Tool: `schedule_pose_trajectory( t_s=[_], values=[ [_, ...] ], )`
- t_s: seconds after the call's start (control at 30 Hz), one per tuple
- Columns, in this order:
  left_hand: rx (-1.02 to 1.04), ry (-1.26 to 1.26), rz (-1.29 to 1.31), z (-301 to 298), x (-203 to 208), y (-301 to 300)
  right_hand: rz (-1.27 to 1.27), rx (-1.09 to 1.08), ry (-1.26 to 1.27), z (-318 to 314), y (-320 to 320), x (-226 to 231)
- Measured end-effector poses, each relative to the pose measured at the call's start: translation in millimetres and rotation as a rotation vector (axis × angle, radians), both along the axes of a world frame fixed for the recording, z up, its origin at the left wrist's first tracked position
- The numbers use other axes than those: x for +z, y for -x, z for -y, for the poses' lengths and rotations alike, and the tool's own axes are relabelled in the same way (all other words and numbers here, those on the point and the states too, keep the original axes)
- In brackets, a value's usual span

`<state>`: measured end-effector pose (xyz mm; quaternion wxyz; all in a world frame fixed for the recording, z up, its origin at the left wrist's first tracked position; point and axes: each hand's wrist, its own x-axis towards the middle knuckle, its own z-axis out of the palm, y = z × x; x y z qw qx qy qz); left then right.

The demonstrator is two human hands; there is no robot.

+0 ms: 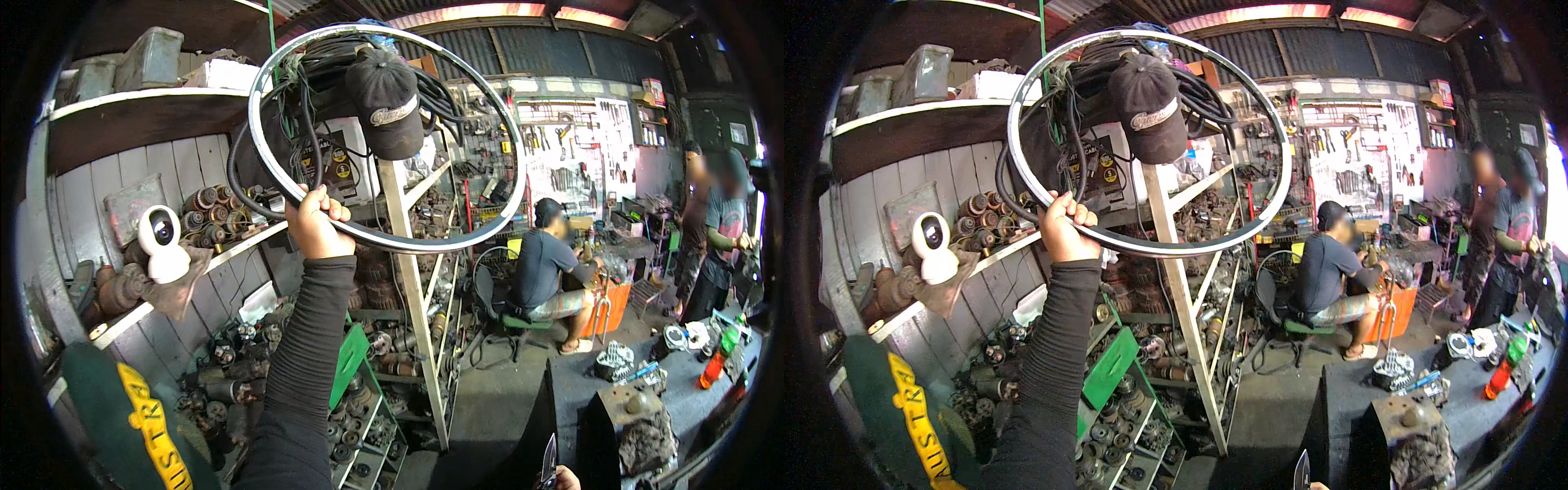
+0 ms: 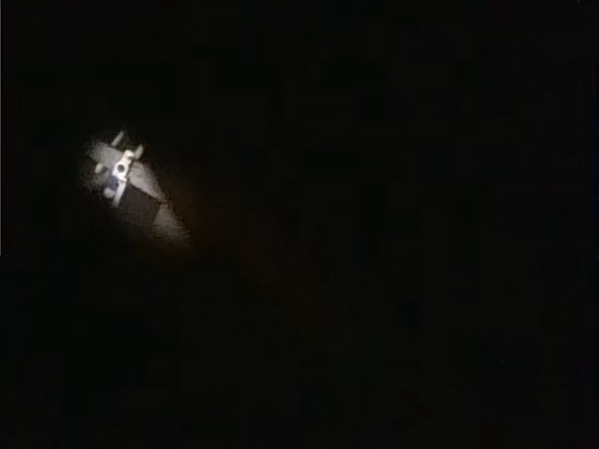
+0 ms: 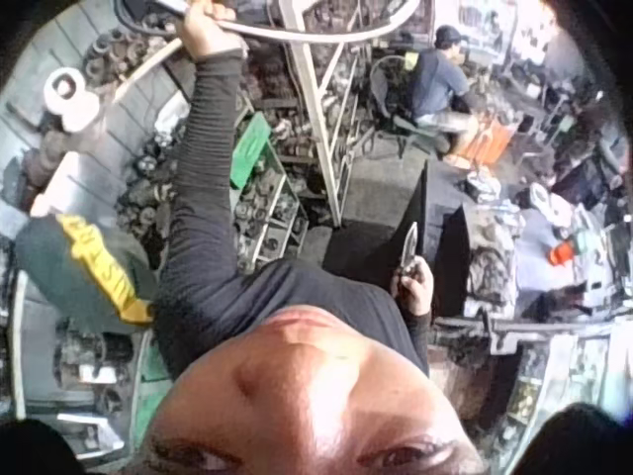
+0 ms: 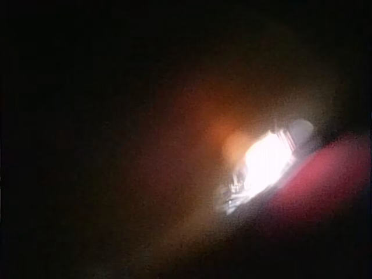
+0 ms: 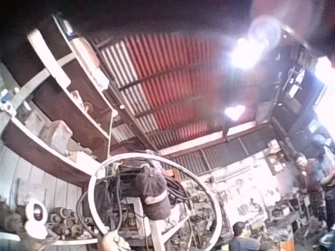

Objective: The person uses a folding knife to scrape and peel adhesive rim tape off a bicycle wheel rim. They rotate the rim and continue removing the tape along its length, occasionally pausing to inspect the blade or the rim surface.

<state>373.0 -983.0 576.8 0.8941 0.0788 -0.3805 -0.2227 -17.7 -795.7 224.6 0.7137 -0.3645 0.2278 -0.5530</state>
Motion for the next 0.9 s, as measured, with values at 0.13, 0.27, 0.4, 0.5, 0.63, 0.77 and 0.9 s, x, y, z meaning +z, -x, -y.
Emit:
schedule_pose_trajectory(
  t_s=[0.13, 0.27, 0.4, 0.5, 0.63, 0.77, 0.9],
  values=[
    [-0.004, 0.011, -0.004, 40.7, -22.1, -20.8, 0.03, 0.032, 0.086, 68.4, -20.8, -21.6],
    [-0.015, 0.03, 0.02, 63.5, -48.7, -34.9, 0.088, 0.075, 0.059, 125.8, -50.7, -13.3],
    [0.016, 0.044, 0.037, 77.6, -76.2, -49.9, 0.05, 0.108, 0.03, 161.3, -58.9, -16.8],
    [0.01, 0.066, 0.067, 86.8, -93.6, -67.7, 0.098, 0.07, 0.135, 189.4, -58.8, -39.7],
    [0.005, 0.15, 0.12, 94.6, -116.2, -77.6, 0.0, 0.054, 0.017, 200.4, -68.9, -17.2],
    [-0.071, 0.194, 0.212, 108.0, -130.6, -96.9, 0.065, 0.114, -0.047, 214.4, -74.5, -13.9],
    [-0.078, 0.212, 0.244, 130.3, -152.3, -111.3, 0.029, 0.117, -0.078, 226.7, -79.0, -17.1]
  ],
)
